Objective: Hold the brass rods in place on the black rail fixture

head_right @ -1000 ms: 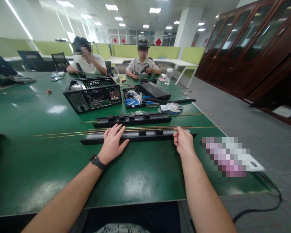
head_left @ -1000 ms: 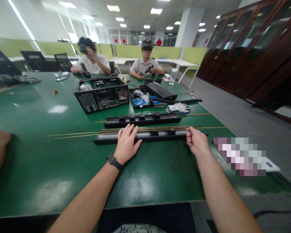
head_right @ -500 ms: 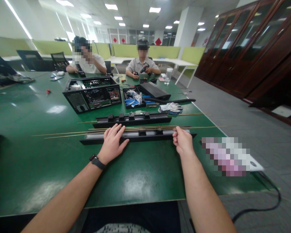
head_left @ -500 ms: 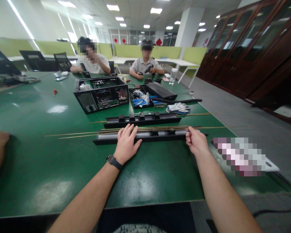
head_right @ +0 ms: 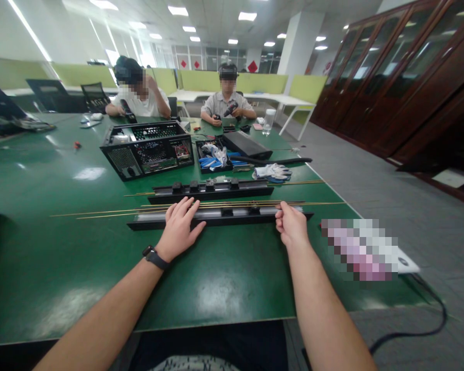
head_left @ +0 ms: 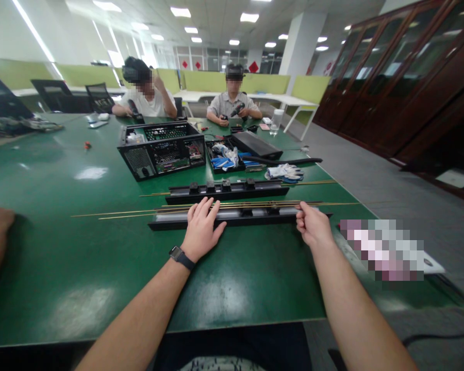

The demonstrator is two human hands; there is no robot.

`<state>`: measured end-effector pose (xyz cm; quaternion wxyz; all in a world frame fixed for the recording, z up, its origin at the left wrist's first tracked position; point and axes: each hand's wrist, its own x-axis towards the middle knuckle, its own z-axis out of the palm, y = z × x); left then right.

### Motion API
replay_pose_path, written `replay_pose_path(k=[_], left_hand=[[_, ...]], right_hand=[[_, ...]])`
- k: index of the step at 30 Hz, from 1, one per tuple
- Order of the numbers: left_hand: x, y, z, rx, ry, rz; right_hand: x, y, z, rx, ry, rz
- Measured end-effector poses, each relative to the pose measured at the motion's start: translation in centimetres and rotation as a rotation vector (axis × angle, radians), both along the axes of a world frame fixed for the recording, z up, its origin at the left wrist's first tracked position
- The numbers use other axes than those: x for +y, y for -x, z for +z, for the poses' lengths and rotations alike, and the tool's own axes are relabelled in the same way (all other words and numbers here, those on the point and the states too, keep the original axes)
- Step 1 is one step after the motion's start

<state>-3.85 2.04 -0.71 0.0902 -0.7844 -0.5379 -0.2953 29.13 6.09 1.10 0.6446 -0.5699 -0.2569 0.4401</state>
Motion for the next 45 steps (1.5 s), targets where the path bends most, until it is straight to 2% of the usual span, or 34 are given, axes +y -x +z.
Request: replay_pose_path(k=[8,15,22,30,38,45], left_hand=[[0.0,0.0,0.0,-0.008,0.005,0.001],[0.0,0.0,0.0,-0.001,-0.003,0.002],[0.0,0.0,0.1,-0.004,0.0,0.002],[0.0,0.0,0.0,-0.002,-0.001,0.002],[0.0,0.0,0.1,-0.001,-0.004,0.003],[0.0,0.1,0.1,0.006,-0.003,0.002]], right_hand=[[-0.2,0.5,0.1,-0.021,0.015,0.124],[0.0,0.0,0.1,-0.011,0.012,-0.013],[-0.3,0.7,0.4,-0.007,0.039,0.114],[0.0,-0.3,0.2,0.005,0.014,-0.028],[-0.2,0.5,0.2,-0.02,0.053,0.093],[-0.2,0.2,0.4,-0.005,0.023,0.014]])
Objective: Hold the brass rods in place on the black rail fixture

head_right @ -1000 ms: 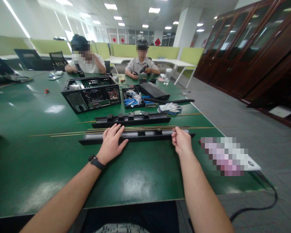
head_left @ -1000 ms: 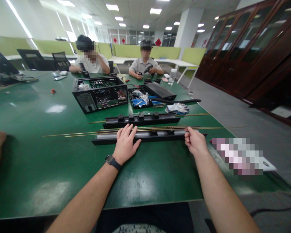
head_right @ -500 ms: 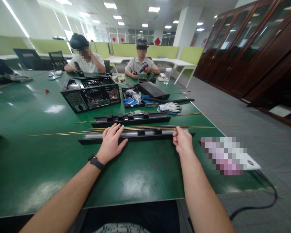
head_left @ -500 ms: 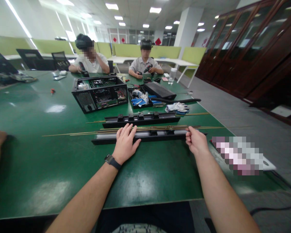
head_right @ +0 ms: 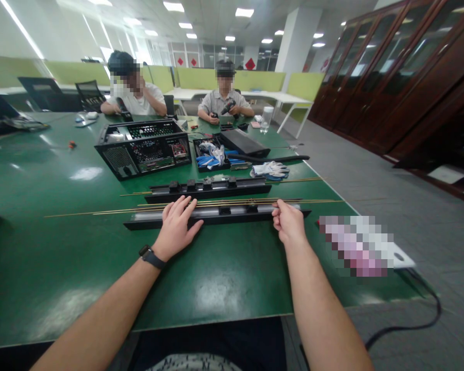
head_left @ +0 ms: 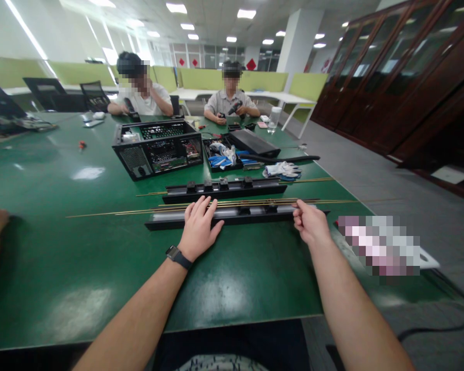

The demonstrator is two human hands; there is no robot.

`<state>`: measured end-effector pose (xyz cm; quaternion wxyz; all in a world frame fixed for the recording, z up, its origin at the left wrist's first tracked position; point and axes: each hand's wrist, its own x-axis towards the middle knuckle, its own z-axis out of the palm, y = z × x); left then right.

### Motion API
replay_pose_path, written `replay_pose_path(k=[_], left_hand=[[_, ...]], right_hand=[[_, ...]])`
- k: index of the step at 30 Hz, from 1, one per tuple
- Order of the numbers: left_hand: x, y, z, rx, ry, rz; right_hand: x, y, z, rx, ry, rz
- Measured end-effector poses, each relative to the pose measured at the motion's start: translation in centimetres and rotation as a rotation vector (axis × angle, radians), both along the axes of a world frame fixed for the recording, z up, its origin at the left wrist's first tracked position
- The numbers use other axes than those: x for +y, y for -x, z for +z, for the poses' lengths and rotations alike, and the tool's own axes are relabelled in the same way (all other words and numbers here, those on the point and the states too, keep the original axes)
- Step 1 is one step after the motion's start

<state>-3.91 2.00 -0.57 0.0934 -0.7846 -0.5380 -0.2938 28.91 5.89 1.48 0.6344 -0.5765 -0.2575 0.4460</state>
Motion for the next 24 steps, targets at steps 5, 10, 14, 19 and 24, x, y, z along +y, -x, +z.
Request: replay_pose_path(k=[5,10,14,19,24], left_hand=[[0.05,0.01,-0.09,0.001,0.002,0.002],[0.05,-0.01,-0.18,0.007,-0.006,0.006],[0.07,0.0,-0.15,0.009,-0.008,0.006],[0.14,0.02,-0.16,0.0,-0.009,-0.002],[0.1,-0.02,-0.18,0.003,-0.014,-0.001]], right_hand=[[0.02,-0.03,-0.02,-0.001,0.02,-0.008],[-0.14,0.39,0.02,-0.016,0.036,0.07],[-0.09,0.3,-0.02,-0.001,0.02,0.055],[0.17,-0.26,-0.09,0.021,0.017,-0.036],[0.14,-0.24,-0.08,0.006,0.024,-0.033]])
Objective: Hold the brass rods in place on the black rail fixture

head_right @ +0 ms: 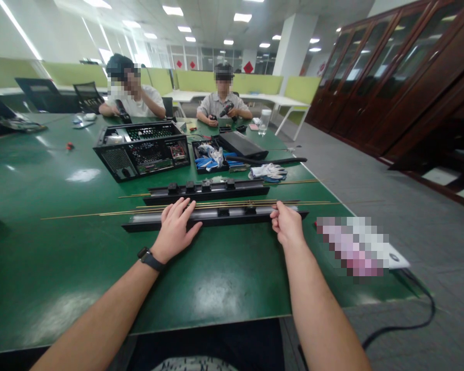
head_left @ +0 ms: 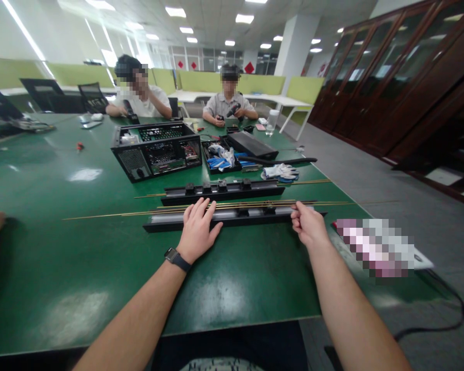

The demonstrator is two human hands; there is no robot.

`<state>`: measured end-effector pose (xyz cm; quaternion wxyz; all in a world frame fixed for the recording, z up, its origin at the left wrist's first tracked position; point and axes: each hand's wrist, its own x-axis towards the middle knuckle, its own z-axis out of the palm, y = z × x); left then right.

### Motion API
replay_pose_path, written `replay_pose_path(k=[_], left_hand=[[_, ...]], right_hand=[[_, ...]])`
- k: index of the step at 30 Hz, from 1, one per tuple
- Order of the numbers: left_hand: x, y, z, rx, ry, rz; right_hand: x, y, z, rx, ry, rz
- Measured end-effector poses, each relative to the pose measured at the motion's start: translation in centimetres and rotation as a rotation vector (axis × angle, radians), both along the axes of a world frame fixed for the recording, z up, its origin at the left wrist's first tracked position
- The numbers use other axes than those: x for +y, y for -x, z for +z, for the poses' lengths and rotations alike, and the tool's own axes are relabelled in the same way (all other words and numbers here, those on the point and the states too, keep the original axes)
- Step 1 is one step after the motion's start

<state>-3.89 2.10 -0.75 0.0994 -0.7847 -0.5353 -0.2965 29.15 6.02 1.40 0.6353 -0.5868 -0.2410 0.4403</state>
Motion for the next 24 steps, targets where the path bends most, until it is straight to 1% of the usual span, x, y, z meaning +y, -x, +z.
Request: replay_pose_path(k=[5,10,18,24], left_hand=[[-0.05,0.0,0.03,-0.01,-0.001,-0.004],[-0.03,0.01,0.03,-0.005,0.005,-0.001],[0.06,0.03,0.03,0.0,0.008,0.001],[-0.09,-0.03,0.13,0.01,0.012,0.007]], right_hand=[[-0.12,0.31,-0.05,-0.011,0.014,0.076],[-0.13,0.39,-0.07,-0.007,-0.001,0.091],[-0.06,0.06,0.04,0.025,-0.015,0.033],[-0.03,-0.08,0.19,0.024,-0.008,0.019]])
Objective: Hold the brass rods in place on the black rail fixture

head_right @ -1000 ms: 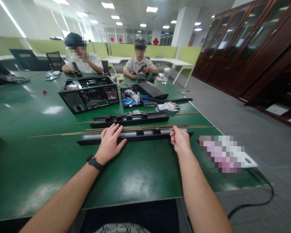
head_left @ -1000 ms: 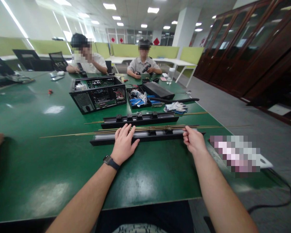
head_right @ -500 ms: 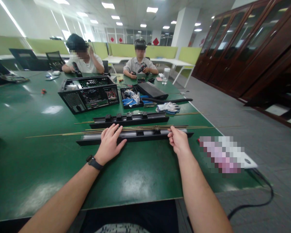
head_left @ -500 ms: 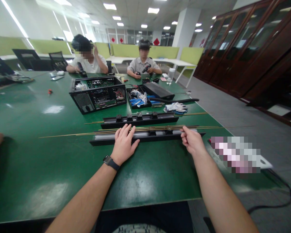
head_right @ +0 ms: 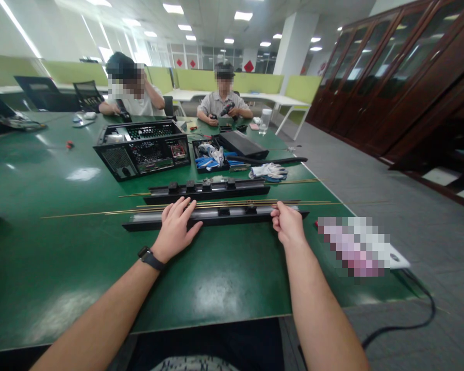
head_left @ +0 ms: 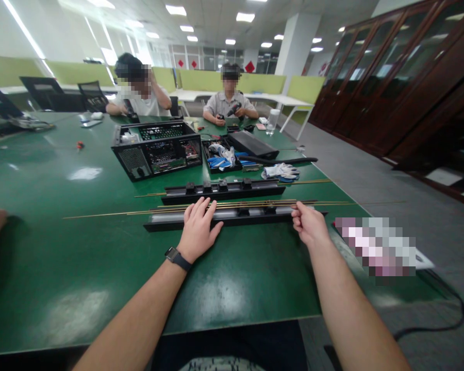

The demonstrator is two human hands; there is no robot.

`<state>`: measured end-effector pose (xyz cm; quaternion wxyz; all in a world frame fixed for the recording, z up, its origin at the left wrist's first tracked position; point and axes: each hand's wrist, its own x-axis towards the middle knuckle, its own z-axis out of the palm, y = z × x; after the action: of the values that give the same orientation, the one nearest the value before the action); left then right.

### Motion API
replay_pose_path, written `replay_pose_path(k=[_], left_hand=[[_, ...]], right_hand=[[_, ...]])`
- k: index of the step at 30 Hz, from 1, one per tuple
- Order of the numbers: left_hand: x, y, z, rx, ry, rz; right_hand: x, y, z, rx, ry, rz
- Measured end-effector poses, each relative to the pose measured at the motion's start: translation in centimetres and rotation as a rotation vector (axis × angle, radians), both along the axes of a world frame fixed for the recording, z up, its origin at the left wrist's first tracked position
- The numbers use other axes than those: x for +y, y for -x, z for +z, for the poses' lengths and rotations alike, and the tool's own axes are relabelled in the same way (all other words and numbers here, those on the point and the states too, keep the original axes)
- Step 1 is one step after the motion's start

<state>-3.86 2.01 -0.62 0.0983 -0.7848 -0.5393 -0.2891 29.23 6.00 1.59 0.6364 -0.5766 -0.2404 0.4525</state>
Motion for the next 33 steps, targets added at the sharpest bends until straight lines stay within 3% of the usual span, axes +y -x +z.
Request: replay_pose_path(k=[25,33], left_hand=[[0.1,0.03,-0.06,-0.009,-0.003,-0.005],[0.03,0.03,0.01,-0.014,-0.001,-0.009]], right_hand=[[-0.16,0.14,-0.13,-0.032,0.014,0.078],[0.04,-0.22,-0.14,-0.013,-0.009,0.022]])
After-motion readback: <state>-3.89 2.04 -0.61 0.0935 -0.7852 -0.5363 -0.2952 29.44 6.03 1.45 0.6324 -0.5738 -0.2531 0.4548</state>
